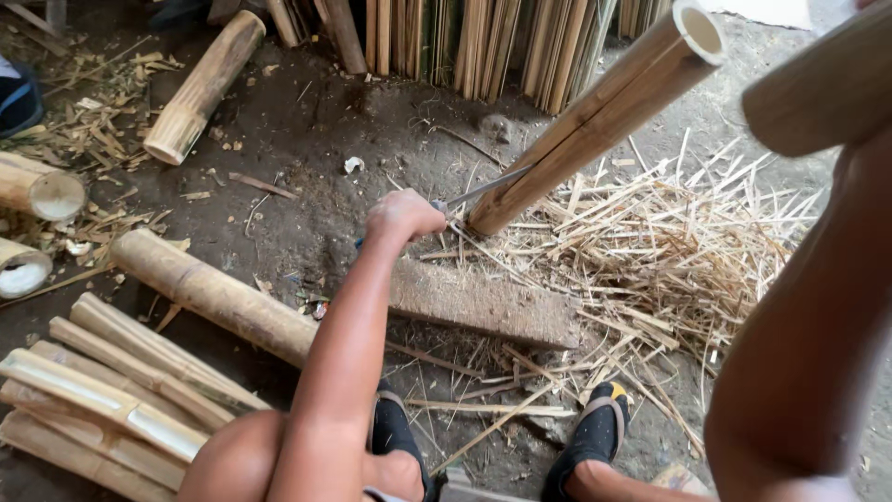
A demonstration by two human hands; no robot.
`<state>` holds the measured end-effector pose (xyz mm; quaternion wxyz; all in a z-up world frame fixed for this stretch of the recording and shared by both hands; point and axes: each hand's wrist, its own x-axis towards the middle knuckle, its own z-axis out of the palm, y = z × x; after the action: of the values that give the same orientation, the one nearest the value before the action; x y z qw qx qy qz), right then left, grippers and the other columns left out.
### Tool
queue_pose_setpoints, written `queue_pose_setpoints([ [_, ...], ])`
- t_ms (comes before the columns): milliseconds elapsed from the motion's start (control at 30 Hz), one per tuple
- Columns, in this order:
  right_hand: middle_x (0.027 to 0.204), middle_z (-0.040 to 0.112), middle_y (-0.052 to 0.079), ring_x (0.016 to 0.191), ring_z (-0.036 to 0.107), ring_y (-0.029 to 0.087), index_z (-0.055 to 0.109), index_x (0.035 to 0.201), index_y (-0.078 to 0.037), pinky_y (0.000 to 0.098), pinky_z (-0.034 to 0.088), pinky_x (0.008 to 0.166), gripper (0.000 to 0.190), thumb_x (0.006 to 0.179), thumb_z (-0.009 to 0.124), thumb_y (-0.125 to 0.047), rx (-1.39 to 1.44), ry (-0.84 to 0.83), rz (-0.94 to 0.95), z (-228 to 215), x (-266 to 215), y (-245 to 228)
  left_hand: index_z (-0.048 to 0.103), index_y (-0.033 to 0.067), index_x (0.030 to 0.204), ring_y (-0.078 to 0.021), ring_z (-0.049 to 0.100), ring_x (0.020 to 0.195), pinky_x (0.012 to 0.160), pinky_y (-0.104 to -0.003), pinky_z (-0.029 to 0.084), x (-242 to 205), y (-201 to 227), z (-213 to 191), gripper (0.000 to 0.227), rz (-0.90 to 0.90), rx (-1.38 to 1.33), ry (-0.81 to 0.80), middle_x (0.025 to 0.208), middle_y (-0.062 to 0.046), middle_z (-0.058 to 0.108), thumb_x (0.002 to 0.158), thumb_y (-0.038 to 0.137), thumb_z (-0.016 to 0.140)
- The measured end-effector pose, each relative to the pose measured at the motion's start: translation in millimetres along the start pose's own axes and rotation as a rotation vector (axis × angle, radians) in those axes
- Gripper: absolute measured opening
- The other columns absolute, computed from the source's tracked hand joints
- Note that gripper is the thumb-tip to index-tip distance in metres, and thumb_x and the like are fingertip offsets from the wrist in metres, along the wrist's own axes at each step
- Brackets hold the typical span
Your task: The person splits a bamboo pole into smaller strips using a knife and a wooden mallet. They position the bamboo on a wooden block, strike the knife with the mallet to split the material, and then use the knife to shave and smooth the resulting strips.
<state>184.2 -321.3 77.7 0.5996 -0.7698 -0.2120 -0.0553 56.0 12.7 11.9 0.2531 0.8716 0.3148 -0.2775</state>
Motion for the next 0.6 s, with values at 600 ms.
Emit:
queue_pose_setpoints([
  [600, 0.106, 0.07, 0.019, 0.085, 0.073, 0.027, 0.048, 0.138, -0.001, 0.0435, 0.066, 0.069, 0.078, 0.075, 0.081, -0.034, -0.144, -0.068, 0.209, 1.7, -25.7, -28.0, 0.08, 0.0072, 0.097, -0.0206, 0.075, 0.088, 0.082, -0.036, 0.059, 43.1, -13.5, -13.5, 0.036, 0.013, 0.01, -0.08, 0.1, -0.008, 0.079, 0.076, 0.036, 0.072],
])
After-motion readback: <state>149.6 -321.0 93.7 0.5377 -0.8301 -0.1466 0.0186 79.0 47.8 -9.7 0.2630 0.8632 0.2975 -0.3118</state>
